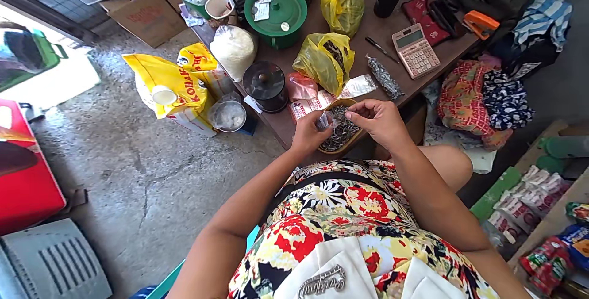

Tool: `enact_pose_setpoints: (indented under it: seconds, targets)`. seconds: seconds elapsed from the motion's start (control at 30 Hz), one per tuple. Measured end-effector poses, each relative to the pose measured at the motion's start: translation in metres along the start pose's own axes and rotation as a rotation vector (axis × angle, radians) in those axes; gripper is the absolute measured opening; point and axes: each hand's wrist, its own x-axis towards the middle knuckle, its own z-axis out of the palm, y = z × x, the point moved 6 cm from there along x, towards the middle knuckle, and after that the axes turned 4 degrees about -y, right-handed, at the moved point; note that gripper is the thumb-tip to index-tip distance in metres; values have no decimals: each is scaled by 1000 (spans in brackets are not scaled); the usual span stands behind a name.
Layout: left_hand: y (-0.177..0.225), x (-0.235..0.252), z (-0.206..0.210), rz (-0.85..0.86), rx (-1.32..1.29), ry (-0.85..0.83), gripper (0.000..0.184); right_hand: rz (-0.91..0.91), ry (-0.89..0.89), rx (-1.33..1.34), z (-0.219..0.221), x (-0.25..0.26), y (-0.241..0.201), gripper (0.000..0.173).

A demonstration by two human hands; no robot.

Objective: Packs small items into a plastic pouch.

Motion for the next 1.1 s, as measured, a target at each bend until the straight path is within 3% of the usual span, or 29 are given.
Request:
enact_pose_setpoints:
  seconds: [0.2,0.37,0.57,0.7,0.77,0.87,0.93,1.0,1.1]
  targets:
    - [-3,-2,4,-19,55,15,21,78,-33,-82,18,0,-3,8]
    - [-1,-3,4,6,88,21,20,9,-99,-211,30,-1,-14,12]
    - [1,-5,4,35,78,29,19,-39,-169,-153,34,-2,-20,15]
    - [0,-8,-3,37,25,38,21,-104,-35,-113,20,1,-12,13]
    - [-3,-10,-9,1,-27,57,21,-98,-10,-237,19,10,5,15]
    - [-5,-11,-15,-24,-79,96,21,-16,-251,-532,48,23,51,19]
    - [-3,-12,-17,-20,-89,105,21,-88,-409,-695,77,24,75,27]
    - [-1,-13,-17,-14,-89,106,21,-205,-457,-852,97,24,86,38]
    - [-1,-14,-17,1,-93,109,22,-308,-413,-1006,102,26,86,30]
